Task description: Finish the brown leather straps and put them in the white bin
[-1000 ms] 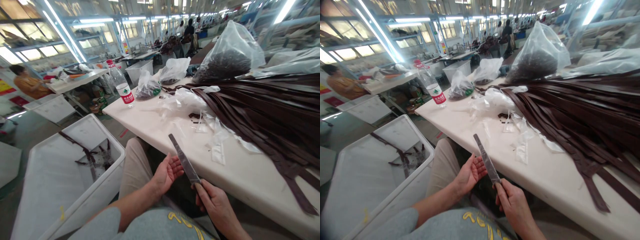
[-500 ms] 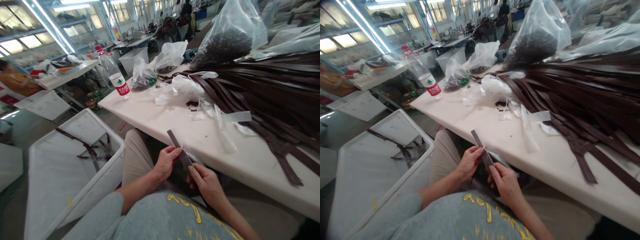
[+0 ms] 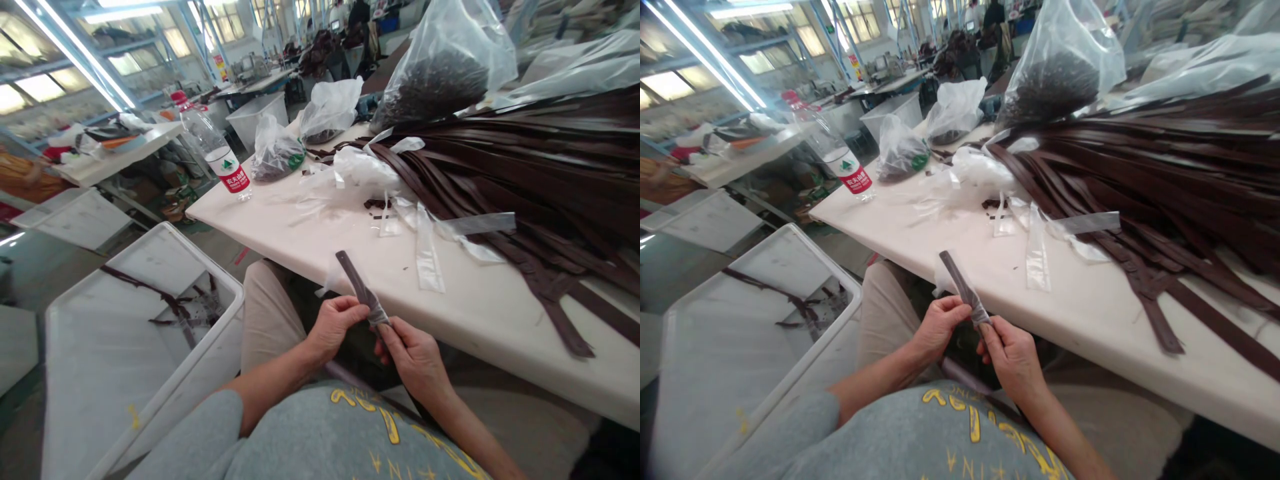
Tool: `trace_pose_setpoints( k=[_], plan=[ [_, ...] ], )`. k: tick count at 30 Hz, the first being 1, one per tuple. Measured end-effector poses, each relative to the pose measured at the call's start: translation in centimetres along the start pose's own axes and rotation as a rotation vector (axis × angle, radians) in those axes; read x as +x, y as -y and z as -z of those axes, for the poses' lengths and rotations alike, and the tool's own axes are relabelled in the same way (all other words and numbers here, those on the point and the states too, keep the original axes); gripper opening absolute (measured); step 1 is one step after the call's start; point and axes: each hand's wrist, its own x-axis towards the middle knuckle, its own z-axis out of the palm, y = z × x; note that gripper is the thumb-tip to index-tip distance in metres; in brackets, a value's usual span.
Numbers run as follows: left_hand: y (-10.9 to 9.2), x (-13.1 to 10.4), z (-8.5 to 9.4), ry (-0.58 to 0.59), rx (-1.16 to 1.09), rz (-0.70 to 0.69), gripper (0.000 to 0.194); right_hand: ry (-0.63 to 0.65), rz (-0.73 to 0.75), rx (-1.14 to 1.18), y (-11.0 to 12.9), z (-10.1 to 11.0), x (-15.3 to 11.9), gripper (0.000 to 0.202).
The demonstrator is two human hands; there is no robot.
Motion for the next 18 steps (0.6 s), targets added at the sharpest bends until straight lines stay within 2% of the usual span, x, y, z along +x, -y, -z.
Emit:
trace_pose_setpoints(
  k=[2,4,7,9,11,15,18],
  plan=[
    [0.1,-0.2,0.0,0.073,0.065,0.05,0.037,-0.026,0.046,-0.029,0.2,0.1,0.3,0.044],
    [-0.3,-0.1,-0.2,0.083,0.011,0.05,0.038,-0.019,0.065,-0.049,0.2,0.2,0.3,0.043],
    [-2.1,0.8,-0.6,-0.008,-0.2,-0.053,0.044,0.039,0.04,-0.073,-0.2,0.0,0.1,0.043],
    [-2.8,1.1,-0.9,-0.067,-0.264,-0.097,0.045,0.053,0.024,-0.077,-0.4,-0.1,0.0,0.043],
    [-2.5,0.8,-1.2,-0.063,-0.228,-0.062,0.042,0.04,0.029,-0.079,-0.4,-0.3,0.0,0.044],
    [-0.7,-0.8,-1.3,0.067,-0.095,0.069,0.043,0.013,0.07,-0.073,0.0,-0.2,0.1,0.043],
    [-1.3,-0.4,-0.9,0.042,-0.164,-0.006,0.046,0.035,0.059,-0.088,-0.2,0.2,-0.1,0.042]
  ],
)
